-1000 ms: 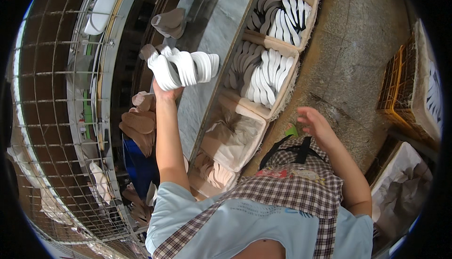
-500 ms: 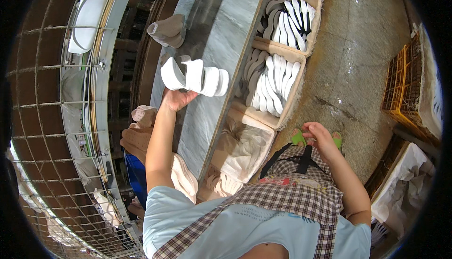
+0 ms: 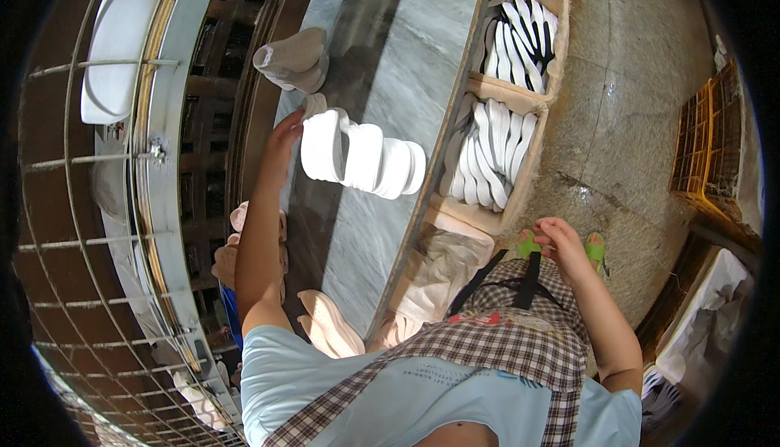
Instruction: The person picks up white and beige slippers from a shelf, inspects them, and places them into a basket. The person repeats this process multiple times, handling the slippers one at a time and stacking them in the basket.
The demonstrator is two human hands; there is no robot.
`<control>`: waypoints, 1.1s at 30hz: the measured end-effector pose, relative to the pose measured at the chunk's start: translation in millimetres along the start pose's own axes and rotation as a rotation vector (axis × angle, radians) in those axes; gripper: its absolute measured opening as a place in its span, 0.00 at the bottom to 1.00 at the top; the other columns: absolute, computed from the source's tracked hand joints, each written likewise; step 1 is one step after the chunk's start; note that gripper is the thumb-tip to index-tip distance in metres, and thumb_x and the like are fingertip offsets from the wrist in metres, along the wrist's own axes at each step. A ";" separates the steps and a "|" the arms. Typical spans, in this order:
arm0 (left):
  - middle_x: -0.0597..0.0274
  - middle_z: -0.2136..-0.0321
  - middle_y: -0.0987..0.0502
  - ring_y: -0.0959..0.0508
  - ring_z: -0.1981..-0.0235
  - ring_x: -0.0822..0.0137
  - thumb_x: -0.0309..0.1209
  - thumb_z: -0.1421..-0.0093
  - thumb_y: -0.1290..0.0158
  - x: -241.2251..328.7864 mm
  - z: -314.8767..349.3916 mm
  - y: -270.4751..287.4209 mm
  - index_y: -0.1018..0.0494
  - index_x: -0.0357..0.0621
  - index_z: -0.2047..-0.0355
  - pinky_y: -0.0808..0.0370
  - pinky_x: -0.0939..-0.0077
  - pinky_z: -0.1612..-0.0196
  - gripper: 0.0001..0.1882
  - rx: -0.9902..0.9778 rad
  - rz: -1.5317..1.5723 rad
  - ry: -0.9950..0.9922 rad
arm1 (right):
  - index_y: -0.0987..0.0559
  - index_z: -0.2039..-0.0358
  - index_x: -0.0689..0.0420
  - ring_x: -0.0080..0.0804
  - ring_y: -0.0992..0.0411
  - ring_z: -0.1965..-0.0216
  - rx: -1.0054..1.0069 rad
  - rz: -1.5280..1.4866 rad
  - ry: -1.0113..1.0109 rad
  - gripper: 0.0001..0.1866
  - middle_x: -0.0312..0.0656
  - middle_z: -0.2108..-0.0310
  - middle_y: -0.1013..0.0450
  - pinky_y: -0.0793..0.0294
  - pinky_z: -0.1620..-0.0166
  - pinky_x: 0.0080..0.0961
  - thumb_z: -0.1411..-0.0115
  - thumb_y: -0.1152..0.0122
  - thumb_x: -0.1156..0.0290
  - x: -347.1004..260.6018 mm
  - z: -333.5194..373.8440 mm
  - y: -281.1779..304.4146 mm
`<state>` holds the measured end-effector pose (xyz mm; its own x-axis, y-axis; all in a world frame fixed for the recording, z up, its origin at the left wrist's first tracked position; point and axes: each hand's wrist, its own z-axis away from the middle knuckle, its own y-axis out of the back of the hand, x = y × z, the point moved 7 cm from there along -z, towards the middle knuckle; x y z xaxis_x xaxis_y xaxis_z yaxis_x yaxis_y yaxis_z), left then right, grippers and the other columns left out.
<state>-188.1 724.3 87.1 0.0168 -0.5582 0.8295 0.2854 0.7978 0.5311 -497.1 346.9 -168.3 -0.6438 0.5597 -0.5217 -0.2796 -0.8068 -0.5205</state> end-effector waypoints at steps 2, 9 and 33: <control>0.60 0.46 0.34 0.34 0.45 0.62 0.36 0.40 0.50 -4.1 -25.2 18.0 0.37 0.42 0.43 0.41 0.70 0.43 0.25 0.142 -0.010 0.047 | 0.27 0.59 0.50 0.17 0.31 0.63 0.021 -0.025 0.015 0.12 0.30 0.60 0.28 0.36 0.62 0.18 0.39 0.47 0.57 -1.2 -4.6 -3.6; 0.49 0.40 0.47 0.42 0.43 0.40 0.47 0.55 0.36 -83.3 -146.2 89.1 0.51 0.50 0.38 0.37 0.34 0.53 0.49 0.563 0.364 0.385 | 0.27 0.61 0.50 0.18 0.30 0.63 0.249 -0.102 0.019 0.12 0.30 0.61 0.28 0.34 0.64 0.18 0.39 0.47 0.57 14.9 -0.9 10.3; 0.51 0.53 0.32 0.29 0.55 0.52 0.42 0.49 0.42 -147.7 -157.6 113.4 0.36 0.39 0.48 0.27 0.56 0.59 0.32 0.409 -0.064 -0.062 | 0.27 0.63 0.49 0.18 0.31 0.66 0.443 -0.104 -0.005 0.10 0.30 0.65 0.28 0.34 0.66 0.19 0.40 0.45 0.58 44.5 0.7 29.4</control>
<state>-7.2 861.3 -2.4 -0.0499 -0.6044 0.7951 -0.1205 0.7939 0.5960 -534.5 348.0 -206.4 -0.5989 0.6424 -0.4781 -0.6201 -0.7498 -0.2306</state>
